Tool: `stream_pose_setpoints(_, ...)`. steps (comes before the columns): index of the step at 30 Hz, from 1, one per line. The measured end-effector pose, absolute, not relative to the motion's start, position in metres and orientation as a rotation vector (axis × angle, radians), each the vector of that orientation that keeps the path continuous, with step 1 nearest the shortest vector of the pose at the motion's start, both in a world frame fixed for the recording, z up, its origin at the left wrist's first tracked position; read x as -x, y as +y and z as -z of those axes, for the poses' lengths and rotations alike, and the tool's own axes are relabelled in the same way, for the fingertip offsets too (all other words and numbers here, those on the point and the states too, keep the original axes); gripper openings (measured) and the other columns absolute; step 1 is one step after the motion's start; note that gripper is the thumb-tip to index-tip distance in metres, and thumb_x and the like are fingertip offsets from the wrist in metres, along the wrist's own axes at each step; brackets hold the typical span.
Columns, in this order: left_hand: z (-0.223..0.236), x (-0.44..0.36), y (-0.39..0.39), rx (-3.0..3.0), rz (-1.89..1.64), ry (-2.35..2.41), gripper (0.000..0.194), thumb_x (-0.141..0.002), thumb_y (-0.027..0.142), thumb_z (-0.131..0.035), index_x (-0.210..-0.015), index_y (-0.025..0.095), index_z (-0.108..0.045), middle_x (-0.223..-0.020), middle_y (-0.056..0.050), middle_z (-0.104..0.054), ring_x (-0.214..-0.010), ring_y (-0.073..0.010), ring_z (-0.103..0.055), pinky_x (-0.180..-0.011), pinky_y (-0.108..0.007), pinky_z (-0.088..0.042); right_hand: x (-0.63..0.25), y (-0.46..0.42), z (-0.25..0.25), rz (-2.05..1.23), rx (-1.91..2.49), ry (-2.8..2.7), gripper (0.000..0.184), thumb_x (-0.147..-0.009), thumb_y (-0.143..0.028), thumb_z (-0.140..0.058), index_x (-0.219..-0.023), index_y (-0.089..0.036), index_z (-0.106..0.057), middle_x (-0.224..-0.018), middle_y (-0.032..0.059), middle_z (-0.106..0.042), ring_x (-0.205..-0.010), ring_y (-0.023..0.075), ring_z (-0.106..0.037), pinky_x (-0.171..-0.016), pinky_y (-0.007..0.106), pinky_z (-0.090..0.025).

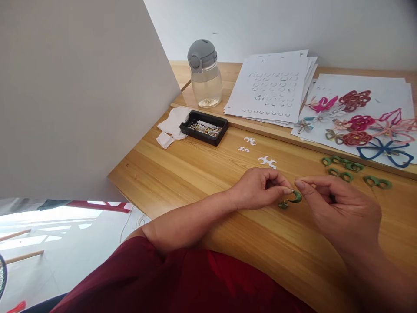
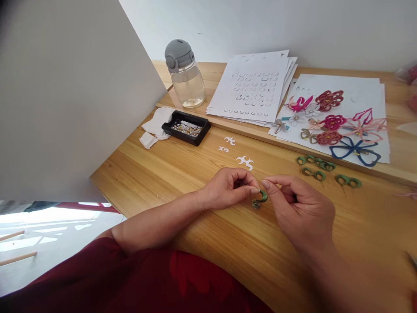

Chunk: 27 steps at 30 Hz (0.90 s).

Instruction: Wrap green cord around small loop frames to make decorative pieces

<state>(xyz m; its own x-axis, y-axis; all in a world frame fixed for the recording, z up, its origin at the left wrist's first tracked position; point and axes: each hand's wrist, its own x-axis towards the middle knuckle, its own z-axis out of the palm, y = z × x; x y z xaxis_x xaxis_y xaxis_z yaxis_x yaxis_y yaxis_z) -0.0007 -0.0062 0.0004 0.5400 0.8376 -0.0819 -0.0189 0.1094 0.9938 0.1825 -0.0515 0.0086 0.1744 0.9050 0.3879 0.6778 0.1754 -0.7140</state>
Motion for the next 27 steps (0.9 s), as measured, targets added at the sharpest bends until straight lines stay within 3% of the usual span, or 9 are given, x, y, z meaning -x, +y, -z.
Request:
stream_pose_setpoints(9, 0.000, 0.000, -0.006, -1.334, -0.739, 0.804, 0.021, -0.086, 0.032, -0.073, -0.083, 0.013, -0.067, -0.075, -0.003, -0.066, -0.064, -0.0093, -0.055, -0.062, -0.022, -0.044, -0.182, -0.052, -0.007, -0.323, 1.563, -1.554, 0.018, -0.089, -0.039, -0.078, -0.092, -0.022, -0.082, -0.060, -0.0051, -0.059, -0.052, 0.0084, -0.044, -0.052, 0.024, -0.036)
stream_pose_setpoints(15, -0.002, 0.000, -0.008, -1.299, -0.737, 0.806, 0.020, -0.085, 0.031, -0.074, -0.083, 0.013, -0.067, -0.076, -0.003, -0.066, -0.066, -0.0096, -0.056, -0.064, -0.023, -0.045, -0.182, -0.051, -0.007, -0.333, 1.591, -1.555, 0.021, -0.088, -0.041, -0.077, -0.091, -0.021, -0.082, -0.055, -0.0057, -0.052, -0.051, 0.0086, -0.042, -0.050, 0.024, -0.034)
stream_pose_setpoints(22, -0.001, -0.003, -0.005, -1.135, -0.950, 0.801, 0.041, -0.075, 0.049, -0.086, -0.082, 0.013, -0.067, -0.069, 0.000, -0.062, -0.062, -0.0079, -0.053, -0.061, -0.022, -0.043, -0.180, -0.049, -0.007, -0.993, 1.609, -1.292, 0.032, -0.081, -0.052, -0.078, -0.081, -0.020, -0.075, -0.054, -0.0035, -0.054, -0.047, 0.0094, -0.041, -0.045, 0.025, -0.030)
stream_pose_setpoints(27, 0.002, -0.006, -0.003, -1.004, -1.045, 0.823, 0.035, -0.076, 0.040, -0.086, -0.083, 0.013, -0.065, -0.068, 0.001, -0.062, -0.062, -0.0079, -0.056, -0.064, -0.022, -0.047, -0.170, -0.056, 0.000, -1.165, 1.559, -1.349, 0.035, -0.081, -0.055, -0.079, -0.078, -0.021, -0.074, -0.059, -0.0003, -0.063, -0.049, 0.0110, -0.050, -0.048, 0.024, -0.038)
